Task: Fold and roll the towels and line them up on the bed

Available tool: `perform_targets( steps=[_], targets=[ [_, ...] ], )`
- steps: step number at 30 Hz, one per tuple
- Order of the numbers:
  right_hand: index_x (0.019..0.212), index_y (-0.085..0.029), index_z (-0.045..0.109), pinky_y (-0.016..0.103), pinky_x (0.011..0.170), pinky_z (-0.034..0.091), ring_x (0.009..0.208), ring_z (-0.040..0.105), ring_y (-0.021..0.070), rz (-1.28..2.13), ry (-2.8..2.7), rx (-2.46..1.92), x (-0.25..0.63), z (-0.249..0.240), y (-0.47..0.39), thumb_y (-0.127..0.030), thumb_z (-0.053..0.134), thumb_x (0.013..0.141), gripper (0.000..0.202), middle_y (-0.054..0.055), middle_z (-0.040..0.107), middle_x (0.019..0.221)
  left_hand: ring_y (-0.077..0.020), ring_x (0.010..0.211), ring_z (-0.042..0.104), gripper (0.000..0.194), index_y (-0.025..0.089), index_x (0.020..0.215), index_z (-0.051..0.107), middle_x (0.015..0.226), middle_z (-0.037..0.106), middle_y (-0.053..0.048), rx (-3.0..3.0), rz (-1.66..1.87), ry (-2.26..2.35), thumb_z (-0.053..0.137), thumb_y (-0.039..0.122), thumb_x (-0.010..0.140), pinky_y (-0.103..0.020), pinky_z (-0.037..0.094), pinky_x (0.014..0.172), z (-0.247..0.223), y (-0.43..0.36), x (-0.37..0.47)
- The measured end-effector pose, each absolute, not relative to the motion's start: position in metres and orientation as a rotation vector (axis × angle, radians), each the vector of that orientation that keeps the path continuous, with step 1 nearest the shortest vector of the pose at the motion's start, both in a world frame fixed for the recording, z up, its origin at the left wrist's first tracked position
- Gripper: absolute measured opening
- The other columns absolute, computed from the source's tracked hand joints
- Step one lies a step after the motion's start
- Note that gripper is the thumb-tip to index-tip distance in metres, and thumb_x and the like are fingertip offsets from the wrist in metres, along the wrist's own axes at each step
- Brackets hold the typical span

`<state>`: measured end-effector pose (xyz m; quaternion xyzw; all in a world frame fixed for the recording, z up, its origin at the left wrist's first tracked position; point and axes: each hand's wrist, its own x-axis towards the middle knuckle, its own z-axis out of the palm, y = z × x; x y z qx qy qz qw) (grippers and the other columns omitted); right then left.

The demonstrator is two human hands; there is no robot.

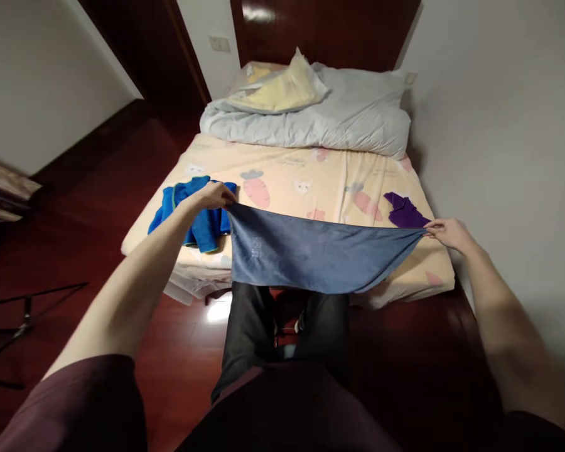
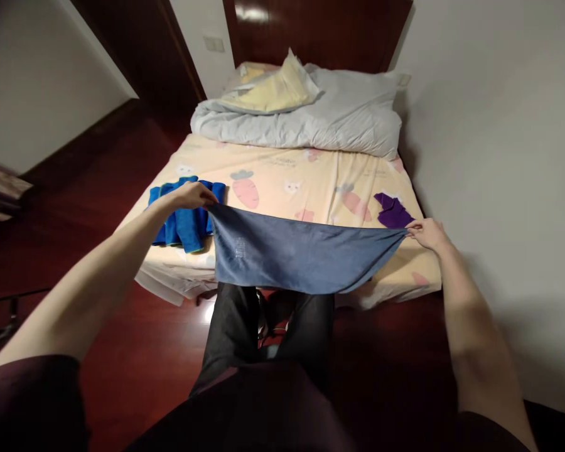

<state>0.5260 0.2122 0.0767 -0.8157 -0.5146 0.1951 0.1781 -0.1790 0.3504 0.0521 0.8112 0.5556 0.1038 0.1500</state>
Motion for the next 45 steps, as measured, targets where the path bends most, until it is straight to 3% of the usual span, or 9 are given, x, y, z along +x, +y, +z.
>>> perform_targets(
  steps=[3, 8, 15, 23, 28, 32, 35, 39, 45],
  targets=[
    [0.094, -0.008, 0.082, 0.033, 0.089, 0.049, 0.074, 0.073, 0.0142, 0.138, -1.461, -2.24, 0.524, 0.085, 0.241, -0.005, 0.072, 0.09, 0.012, 0.021, 0.079, 0.083, -0.0187, 0.091, 0.072, 0.028, 0.004, 0.102, 0.08, 0.093, 0.08, -0.011, 2.254, 0.494, 1.758, 0.055, 0.013, 0.092, -0.035, 0.056, 0.1, 0.067, 0.374, -0.166],
    [0.114, -0.006, 0.078, 0.027, 0.086, 0.056, 0.092, 0.077, 0.0174, -0.023, -1.347, -1.898, 0.525, 0.074, 0.255, -0.006, 0.06, 0.095, 0.026, 0.025, 0.078, 0.11, -0.0165, 0.104, 0.07, 0.038, 0.005, 0.115, 0.077, 0.112, 0.079, -0.012, 2.312, 1.132, 1.775, 0.045, 0.014, 0.097, -0.035, 0.055, 0.102, 0.08, 0.376, -0.161],
    [0.096, -0.015, 0.077, 0.035, 0.09, 0.064, 0.1, 0.076, 0.0218, -0.181, -1.485, -1.636, 0.529, 0.018, 0.24, -0.015, 0.064, 0.088, 0.015, 0.016, 0.078, 0.114, -0.0202, 0.136, 0.062, 0.041, 0.008, 0.118, 0.075, 0.125, 0.075, -0.011, 2.443, 1.316, 1.608, 0.038, 0.019, 0.106, -0.041, 0.05, 0.116, 0.027, 0.336, -0.167],
    [0.083, -0.019, 0.073, 0.047, 0.098, 0.061, 0.1, 0.075, 0.028, -0.021, -1.685, -1.822, 0.532, -0.095, 0.19, -0.024, 0.062, 0.086, 0.013, 0.015, 0.079, 0.108, -0.0252, 0.138, 0.06, 0.042, 0.017, 0.111, 0.077, 0.122, 0.076, -0.01, 2.304, 0.958, 1.66, 0.037, 0.022, 0.1, -0.041, 0.051, 0.116, -0.104, 0.277, -0.174],
    [0.088, -0.018, 0.075, 0.04, 0.098, 0.057, 0.104, 0.072, 0.0264, 0.208, -1.839, -2.144, 0.52, -0.144, 0.147, -0.018, 0.056, 0.09, 0.019, 0.016, 0.077, 0.117, -0.0294, 0.137, 0.059, 0.045, 0.015, 0.111, 0.077, 0.127, 0.073, -0.016, 2.264, 0.526, 1.745, 0.038, 0.014, 0.089, -0.045, 0.054, 0.11, -0.161, 0.251, -0.177],
    [0.098, -0.017, 0.078, 0.04, 0.108, 0.047, 0.12, 0.063, 0.028, 0.188, -2.05, -2.338, 0.505, -0.152, 0.129, -0.014, 0.053, 0.094, 0.025, 0.015, 0.074, 0.124, -0.0322, 0.124, 0.062, 0.041, 0.012, 0.106, 0.077, 0.114, 0.073, -0.019, 2.311, 0.286, 1.737, 0.042, 0.015, 0.086, -0.047, 0.052, 0.108, -0.173, 0.242, -0.172],
    [0.101, -0.016, 0.079, 0.039, 0.108, 0.044, 0.118, 0.06, 0.0286, 0.146, -2.1, -2.386, 0.5, -0.149, 0.127, -0.014, 0.05, 0.096, 0.029, 0.016, 0.074, 0.118, -0.0318, 0.113, 0.061, 0.039, 0.015, 0.102, 0.077, 0.108, 0.072, -0.018, 2.388, 0.224, 1.708, 0.042, 0.012, 0.084, -0.048, 0.051, 0.104, -0.17, 0.24, -0.169],
    [0.107, -0.015, 0.079, 0.033, 0.101, 0.046, 0.115, 0.059, 0.027, 0.188, -2.123, -2.442, 0.505, -0.145, 0.126, -0.009, 0.048, 0.096, 0.034, 0.015, 0.072, 0.113, -0.0303, 0.105, 0.061, 0.038, 0.016, 0.099, 0.074, 0.101, 0.069, -0.016, 2.407, 0.137, 1.694, 0.04, 0.01, 0.084, -0.043, 0.051, 0.099, -0.166, 0.236, -0.172],
    [0.122, -0.018, 0.076, 0.03, 0.086, 0.049, 0.101, 0.067, 0.0222, 0.262, -2.17, -2.573, 0.505, -0.142, 0.108, -0.003, 0.046, 0.096, 0.043, 0.012, 0.069, 0.127, -0.0326, 0.099, 0.064, 0.037, 0.018, 0.104, 0.074, 0.099, 0.067, -0.017, 2.412, 0.045, 1.703, 0.041, 0.016, 0.09, -0.042, 0.053, 0.093, -0.166, 0.21, -0.187]
  ],
)
